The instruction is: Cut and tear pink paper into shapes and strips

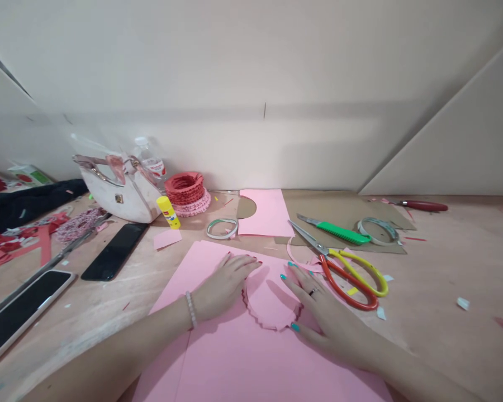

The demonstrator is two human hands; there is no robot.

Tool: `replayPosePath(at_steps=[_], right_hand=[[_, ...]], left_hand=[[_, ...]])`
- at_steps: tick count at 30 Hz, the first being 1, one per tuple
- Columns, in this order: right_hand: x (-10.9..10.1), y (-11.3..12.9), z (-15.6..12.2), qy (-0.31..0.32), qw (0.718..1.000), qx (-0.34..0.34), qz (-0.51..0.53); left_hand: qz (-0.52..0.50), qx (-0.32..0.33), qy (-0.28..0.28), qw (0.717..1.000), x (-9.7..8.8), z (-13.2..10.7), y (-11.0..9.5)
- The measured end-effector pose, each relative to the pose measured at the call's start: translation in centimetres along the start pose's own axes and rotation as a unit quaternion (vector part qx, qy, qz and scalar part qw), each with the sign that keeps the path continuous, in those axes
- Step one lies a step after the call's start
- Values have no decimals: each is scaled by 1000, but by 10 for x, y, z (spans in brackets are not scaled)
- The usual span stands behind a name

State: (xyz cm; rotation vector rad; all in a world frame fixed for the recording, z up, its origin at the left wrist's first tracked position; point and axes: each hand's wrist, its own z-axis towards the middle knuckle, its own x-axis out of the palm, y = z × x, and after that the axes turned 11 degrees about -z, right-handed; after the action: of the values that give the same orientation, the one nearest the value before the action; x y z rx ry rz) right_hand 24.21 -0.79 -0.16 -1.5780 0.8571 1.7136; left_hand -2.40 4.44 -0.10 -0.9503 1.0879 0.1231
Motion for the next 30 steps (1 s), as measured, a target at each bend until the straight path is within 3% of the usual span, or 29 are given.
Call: replayPosePath(at_steps=[10,15,19,21,23,26,30], right_hand=[[1,-5,-1,-16,998,6,65],[0,-14,-3,-32,988,31,147],[11,-26,-3,-121,962,78,230],[20,-30,-2,-172,946,128,242],[26,-31,1,-185,935,179,243],[27,-26,4,-165,933,202,249],[16,-14,7,-153,911,232,303]], left_hand=[[-119,19,-68,990,-2,-3,1],[-129,21,-63,989,-2,-5,2],[-81,39,-34,995,-6,-2,-6],[-58,52,-28,997,-6,-1,-11],[-44,54,-34,997,-3,0,-13],[-62,21,-48,997,2,1,-15],[-180,-62,-51,980,5,2,-17]])
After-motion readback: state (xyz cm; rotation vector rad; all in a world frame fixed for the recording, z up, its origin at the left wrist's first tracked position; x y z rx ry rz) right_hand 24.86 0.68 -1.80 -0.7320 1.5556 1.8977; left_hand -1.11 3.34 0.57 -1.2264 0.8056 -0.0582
